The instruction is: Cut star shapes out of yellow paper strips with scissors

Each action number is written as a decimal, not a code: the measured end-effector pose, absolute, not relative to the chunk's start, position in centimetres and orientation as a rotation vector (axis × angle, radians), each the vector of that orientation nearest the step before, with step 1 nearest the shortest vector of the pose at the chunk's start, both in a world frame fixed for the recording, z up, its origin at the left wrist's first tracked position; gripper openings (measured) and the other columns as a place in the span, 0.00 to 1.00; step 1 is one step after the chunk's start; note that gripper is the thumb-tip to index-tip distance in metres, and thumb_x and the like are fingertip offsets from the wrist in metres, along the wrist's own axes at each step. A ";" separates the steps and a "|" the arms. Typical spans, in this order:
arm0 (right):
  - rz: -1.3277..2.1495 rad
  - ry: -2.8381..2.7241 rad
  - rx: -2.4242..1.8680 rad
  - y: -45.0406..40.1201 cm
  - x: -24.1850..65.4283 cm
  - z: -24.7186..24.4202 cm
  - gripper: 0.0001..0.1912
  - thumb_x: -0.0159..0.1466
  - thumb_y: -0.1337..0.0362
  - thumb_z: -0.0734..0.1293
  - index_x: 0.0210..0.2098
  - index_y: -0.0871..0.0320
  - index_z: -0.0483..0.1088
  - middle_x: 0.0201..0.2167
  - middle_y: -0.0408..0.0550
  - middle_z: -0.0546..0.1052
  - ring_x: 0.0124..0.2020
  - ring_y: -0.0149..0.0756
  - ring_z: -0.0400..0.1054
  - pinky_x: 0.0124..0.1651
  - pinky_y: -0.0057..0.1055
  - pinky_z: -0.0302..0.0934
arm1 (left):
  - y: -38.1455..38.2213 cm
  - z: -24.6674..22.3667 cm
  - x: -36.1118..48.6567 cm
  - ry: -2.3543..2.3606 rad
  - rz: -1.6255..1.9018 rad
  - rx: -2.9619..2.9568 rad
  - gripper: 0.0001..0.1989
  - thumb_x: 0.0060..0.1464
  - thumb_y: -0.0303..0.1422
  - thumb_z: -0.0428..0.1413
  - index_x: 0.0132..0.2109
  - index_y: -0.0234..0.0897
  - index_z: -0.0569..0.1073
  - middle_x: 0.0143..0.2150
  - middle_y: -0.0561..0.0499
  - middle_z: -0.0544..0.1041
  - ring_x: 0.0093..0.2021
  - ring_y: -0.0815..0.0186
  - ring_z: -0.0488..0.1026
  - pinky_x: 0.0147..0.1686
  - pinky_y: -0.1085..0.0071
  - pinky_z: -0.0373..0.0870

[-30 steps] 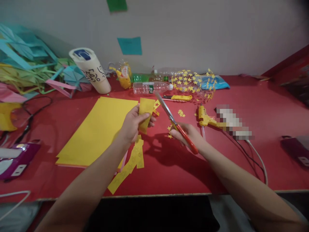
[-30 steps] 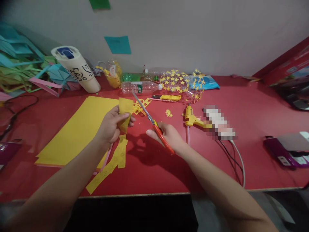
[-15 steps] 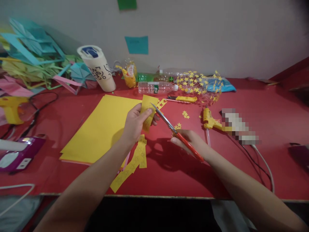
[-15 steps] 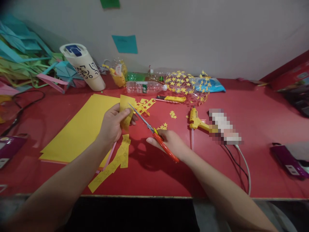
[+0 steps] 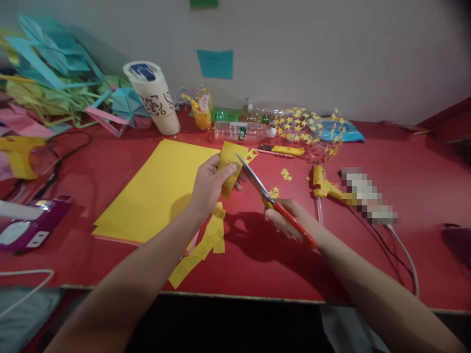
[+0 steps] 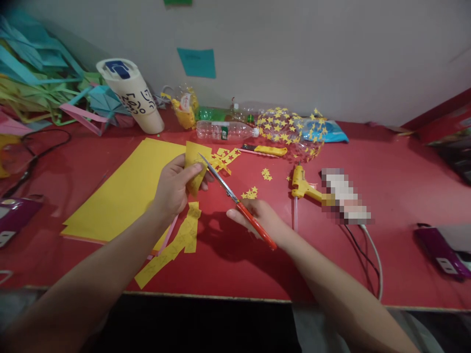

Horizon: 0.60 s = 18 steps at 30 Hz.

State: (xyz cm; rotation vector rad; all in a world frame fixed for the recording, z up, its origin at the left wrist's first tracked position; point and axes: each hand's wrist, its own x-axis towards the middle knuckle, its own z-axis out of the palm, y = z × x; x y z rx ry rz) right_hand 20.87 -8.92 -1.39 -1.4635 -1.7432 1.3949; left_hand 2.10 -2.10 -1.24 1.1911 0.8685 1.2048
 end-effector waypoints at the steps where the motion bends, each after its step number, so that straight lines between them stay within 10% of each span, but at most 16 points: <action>1: 1.401 -1.735 -1.473 -8.9 20.9 -1.4 0.25 0.55 0.40 0.64 0.21 0.55 0.57 0.11 0.33 0.57 0.12 0.25 0.51 0.19 0.27 0.52 | -2.1 -1.2 2.1 0.865 1.209 1.191 0.06 0.51 0.33 0.55 0.35 0.35 0.69 0.21 0.55 0.75 0.18 0.74 0.70 0.20 0.78 0.69; 18: 1.514 -1.571 -1.478 -9.1 20.6 -1.5 0.27 0.54 0.39 0.66 0.21 0.55 0.57 0.10 0.32 0.56 0.10 0.23 0.51 0.15 0.24 0.50 | -2.2 -1.0 2.1 0.861 1.223 1.192 0.05 0.51 0.33 0.56 0.34 0.35 0.69 0.21 0.55 0.76 0.18 0.74 0.70 0.20 0.78 0.69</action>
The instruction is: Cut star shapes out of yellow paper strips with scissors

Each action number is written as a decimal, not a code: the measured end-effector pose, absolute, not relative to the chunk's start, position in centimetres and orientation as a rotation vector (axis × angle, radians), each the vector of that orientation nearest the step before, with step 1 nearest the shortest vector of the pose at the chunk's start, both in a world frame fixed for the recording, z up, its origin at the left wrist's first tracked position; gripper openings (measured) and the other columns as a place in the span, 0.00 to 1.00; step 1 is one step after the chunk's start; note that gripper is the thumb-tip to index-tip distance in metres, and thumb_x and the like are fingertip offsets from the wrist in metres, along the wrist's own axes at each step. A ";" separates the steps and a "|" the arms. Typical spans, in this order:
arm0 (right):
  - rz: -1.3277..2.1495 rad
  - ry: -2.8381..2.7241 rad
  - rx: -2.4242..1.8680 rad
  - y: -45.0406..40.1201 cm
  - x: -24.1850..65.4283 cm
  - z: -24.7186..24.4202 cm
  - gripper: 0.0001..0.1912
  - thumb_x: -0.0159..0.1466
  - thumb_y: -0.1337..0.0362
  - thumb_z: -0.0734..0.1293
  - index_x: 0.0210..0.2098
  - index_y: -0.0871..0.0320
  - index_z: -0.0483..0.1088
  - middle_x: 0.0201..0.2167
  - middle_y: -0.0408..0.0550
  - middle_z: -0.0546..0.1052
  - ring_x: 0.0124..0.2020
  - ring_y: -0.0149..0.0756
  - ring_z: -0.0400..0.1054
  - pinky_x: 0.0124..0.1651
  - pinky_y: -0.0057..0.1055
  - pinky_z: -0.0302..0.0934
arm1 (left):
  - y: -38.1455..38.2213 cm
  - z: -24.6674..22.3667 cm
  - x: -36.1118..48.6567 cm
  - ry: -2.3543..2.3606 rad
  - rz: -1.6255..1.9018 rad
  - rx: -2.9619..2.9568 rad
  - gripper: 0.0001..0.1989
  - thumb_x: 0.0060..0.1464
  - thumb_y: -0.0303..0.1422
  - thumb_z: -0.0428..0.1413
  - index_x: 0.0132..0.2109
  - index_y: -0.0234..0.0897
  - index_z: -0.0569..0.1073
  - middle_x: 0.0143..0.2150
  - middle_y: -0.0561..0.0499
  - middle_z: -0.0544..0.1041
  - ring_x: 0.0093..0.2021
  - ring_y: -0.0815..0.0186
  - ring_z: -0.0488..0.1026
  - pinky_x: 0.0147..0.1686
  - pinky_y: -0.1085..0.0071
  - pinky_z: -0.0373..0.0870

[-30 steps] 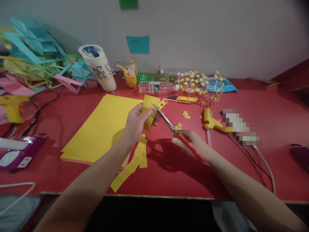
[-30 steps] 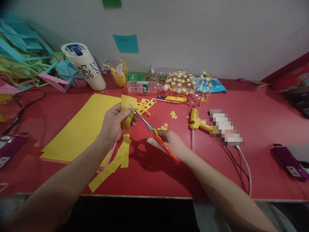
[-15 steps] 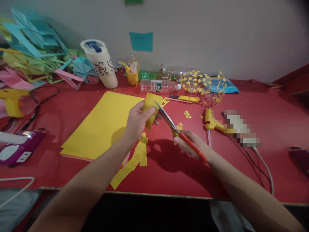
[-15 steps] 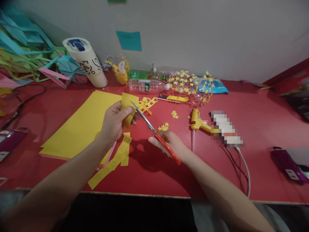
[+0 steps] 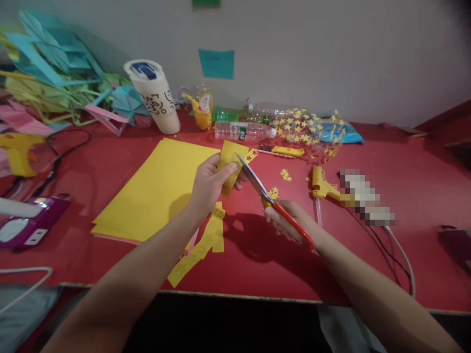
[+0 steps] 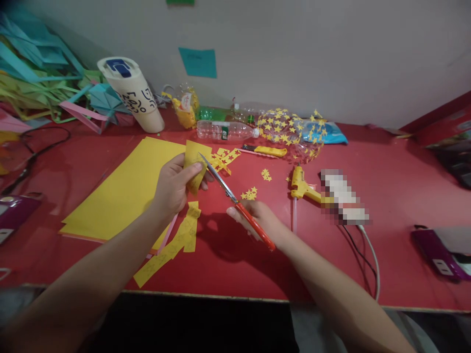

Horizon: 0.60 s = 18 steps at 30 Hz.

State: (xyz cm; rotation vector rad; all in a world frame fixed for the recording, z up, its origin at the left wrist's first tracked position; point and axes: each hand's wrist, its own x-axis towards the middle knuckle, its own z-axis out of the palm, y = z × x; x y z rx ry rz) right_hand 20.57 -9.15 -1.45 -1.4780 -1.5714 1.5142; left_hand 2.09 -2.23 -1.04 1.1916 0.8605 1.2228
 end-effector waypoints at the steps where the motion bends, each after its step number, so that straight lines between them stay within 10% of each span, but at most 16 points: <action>1: 1.516 -1.574 -1.477 -9.1 20.6 -1.4 0.27 0.53 0.38 0.66 0.21 0.55 0.57 0.10 0.32 0.56 0.10 0.23 0.51 0.14 0.24 0.49 | -2.2 -1.0 2.1 0.859 1.221 1.186 0.05 0.50 0.33 0.56 0.34 0.35 0.68 0.21 0.55 0.76 0.17 0.74 0.70 0.19 0.78 0.69; 18: 1.490 -1.574 -1.490 -9.3 20.5 -1.2 0.27 0.53 0.38 0.66 0.20 0.55 0.57 0.11 0.33 0.57 0.09 0.22 0.52 0.12 0.23 0.47 | -2.3 -0.6 2.1 0.869 1.189 1.158 0.05 0.50 0.32 0.55 0.34 0.35 0.69 0.21 0.54 0.75 0.17 0.74 0.69 0.19 0.77 0.68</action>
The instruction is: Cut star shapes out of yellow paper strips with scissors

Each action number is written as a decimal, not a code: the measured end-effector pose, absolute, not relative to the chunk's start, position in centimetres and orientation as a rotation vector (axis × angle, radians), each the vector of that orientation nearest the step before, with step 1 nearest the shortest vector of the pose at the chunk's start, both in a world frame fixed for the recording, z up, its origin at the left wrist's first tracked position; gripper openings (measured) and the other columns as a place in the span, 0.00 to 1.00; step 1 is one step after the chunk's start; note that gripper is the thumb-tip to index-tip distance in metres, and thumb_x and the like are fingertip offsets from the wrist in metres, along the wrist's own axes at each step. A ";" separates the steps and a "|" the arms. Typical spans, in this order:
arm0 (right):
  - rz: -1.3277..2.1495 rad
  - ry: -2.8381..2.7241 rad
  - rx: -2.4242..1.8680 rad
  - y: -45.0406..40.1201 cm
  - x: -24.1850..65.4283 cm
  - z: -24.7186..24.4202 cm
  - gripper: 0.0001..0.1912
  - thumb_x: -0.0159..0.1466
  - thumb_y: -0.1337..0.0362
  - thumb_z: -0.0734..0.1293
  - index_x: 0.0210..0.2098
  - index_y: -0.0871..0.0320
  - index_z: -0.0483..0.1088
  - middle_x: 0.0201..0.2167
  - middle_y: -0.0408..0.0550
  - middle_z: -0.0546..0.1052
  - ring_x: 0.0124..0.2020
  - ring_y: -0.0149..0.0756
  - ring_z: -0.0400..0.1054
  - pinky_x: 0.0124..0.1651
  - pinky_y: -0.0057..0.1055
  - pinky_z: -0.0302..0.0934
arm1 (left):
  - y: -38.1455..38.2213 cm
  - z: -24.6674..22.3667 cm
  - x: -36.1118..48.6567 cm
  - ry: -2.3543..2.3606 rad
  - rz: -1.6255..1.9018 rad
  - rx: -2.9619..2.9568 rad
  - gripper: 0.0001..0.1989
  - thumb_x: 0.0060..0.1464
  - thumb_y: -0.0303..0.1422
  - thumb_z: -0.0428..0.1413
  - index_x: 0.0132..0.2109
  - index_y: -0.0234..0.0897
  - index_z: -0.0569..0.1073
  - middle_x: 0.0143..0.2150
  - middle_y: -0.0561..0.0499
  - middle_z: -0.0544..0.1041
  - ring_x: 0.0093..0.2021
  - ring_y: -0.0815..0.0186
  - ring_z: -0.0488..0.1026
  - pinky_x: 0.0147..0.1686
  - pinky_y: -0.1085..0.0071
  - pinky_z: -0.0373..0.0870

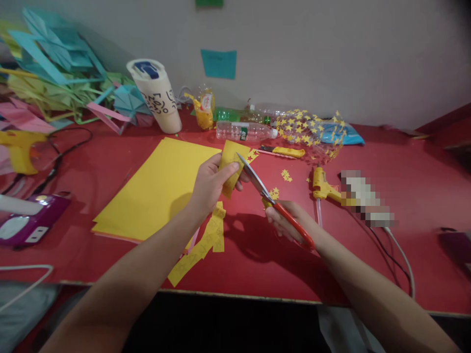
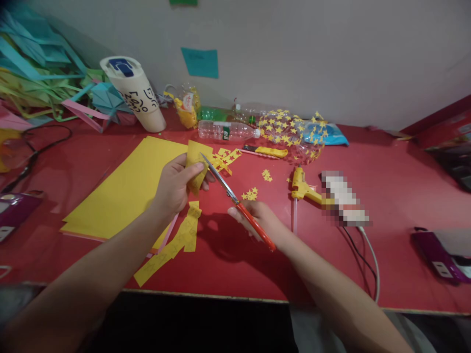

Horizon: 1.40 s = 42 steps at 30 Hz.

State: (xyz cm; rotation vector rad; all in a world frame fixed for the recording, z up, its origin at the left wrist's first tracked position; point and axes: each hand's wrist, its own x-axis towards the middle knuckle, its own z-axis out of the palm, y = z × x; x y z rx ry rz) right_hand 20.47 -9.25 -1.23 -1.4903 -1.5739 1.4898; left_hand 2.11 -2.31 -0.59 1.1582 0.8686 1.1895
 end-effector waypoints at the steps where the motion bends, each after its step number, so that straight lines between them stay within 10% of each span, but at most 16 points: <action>1: 1.488 -1.571 -1.487 -9.3 20.5 -1.3 0.27 0.53 0.39 0.66 0.20 0.55 0.57 0.11 0.33 0.57 0.09 0.22 0.52 0.12 0.23 0.47 | -2.3 -0.6 2.1 0.869 1.190 1.154 0.05 0.49 0.32 0.55 0.33 0.34 0.69 0.20 0.54 0.75 0.17 0.74 0.69 0.19 0.77 0.68; 26: 1.581 -1.649 -1.411 -8.7 21.4 -1.4 0.28 0.55 0.35 0.61 0.22 0.55 0.58 0.10 0.32 0.57 0.09 0.22 0.51 0.16 0.25 0.53 | -1.5 -1.6 1.7 0.779 1.285 1.116 0.04 0.44 0.32 0.60 0.30 0.36 0.77 0.26 0.54 0.77 0.27 0.72 0.73 0.33 0.75 0.71; 42: 1.517 -1.792 -1.393 -8.6 21.7 -1.0 0.28 0.55 0.36 0.63 0.21 0.55 0.54 0.13 0.35 0.59 0.13 0.23 0.52 0.16 0.25 0.47 | -1.2 -0.6 0.4 0.861 1.175 1.119 0.04 0.37 0.31 0.61 0.23 0.35 0.75 0.20 0.56 0.72 0.20 0.74 0.66 0.22 0.76 0.63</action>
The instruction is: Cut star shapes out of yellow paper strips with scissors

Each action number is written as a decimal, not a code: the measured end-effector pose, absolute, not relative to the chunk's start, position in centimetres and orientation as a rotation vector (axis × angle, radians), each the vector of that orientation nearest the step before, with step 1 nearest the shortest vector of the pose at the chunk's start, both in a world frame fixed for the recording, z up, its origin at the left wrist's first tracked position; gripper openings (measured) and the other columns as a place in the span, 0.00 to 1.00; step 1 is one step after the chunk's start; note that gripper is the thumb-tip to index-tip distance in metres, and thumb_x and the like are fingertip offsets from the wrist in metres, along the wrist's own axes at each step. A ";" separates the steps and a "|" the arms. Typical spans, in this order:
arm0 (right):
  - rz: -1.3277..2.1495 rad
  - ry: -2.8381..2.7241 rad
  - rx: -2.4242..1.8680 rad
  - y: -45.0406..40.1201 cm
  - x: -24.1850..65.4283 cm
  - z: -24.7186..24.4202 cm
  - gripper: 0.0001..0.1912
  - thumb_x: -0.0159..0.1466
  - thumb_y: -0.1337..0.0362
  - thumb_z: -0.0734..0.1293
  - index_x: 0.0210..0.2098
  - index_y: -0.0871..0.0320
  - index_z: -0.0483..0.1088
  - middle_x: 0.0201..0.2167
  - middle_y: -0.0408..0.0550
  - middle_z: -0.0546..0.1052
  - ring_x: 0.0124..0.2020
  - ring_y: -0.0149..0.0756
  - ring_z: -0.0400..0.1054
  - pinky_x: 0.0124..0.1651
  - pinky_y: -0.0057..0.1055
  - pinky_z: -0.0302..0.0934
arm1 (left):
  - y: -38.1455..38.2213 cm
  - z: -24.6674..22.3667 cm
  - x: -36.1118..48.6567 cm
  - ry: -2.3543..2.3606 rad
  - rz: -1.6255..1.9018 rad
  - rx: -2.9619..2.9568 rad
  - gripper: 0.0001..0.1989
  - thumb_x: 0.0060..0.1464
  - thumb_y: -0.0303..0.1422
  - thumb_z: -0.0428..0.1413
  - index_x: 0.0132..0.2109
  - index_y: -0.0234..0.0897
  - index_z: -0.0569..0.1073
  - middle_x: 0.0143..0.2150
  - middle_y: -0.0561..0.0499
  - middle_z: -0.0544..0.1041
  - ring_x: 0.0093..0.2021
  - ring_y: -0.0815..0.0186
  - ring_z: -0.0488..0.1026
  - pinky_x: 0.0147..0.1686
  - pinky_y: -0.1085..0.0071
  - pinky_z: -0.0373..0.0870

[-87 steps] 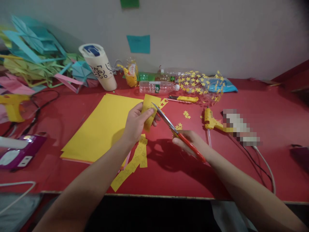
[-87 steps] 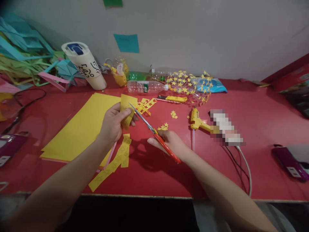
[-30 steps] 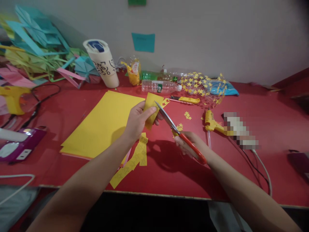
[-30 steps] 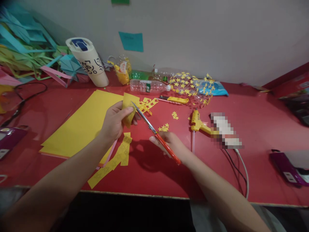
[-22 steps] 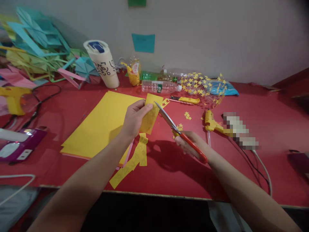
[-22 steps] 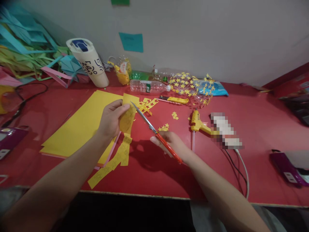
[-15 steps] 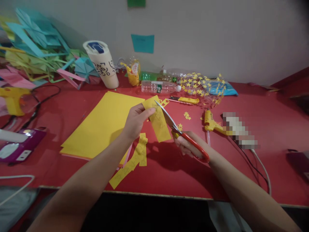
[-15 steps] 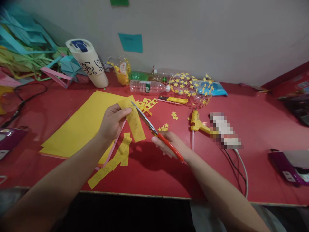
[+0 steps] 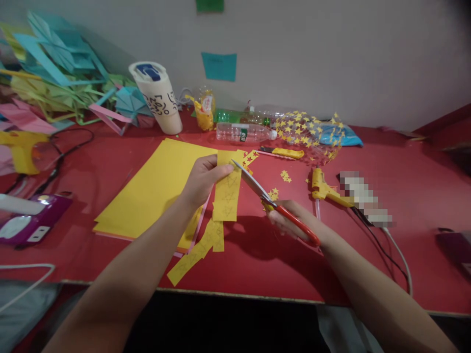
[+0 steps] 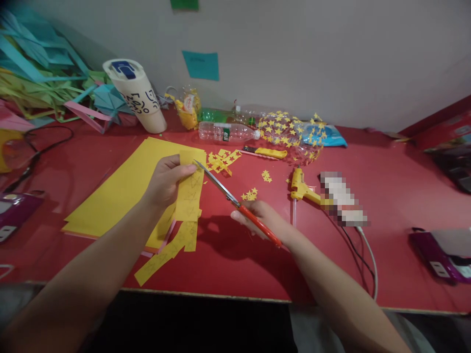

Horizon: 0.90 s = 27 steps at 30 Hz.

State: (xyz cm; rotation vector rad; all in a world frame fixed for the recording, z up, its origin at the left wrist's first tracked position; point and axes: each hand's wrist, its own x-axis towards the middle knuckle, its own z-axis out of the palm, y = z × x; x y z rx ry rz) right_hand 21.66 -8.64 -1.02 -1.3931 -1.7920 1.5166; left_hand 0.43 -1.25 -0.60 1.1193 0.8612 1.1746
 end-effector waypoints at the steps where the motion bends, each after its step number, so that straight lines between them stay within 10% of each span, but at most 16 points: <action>1: 1.517 -1.787 -1.396 -8.7 21.6 -0.9 0.28 0.55 0.37 0.63 0.21 0.55 0.54 0.13 0.35 0.58 0.13 0.23 0.52 0.16 0.25 0.47 | -1.3 -0.5 0.4 0.873 1.173 1.128 0.04 0.36 0.31 0.61 0.23 0.35 0.74 0.20 0.56 0.71 0.20 0.75 0.66 0.21 0.76 0.62; 27: 1.628 -1.654 -1.361 -8.8 21.3 -1.8 0.28 0.55 0.36 0.61 0.23 0.56 0.60 0.11 0.33 0.58 0.10 0.22 0.52 0.16 0.25 0.53 | -1.4 -1.7 1.3 0.817 1.222 1.206 0.07 0.45 0.36 0.60 0.28 0.36 0.75 0.25 0.53 0.75 0.28 0.71 0.71 0.29 0.74 0.70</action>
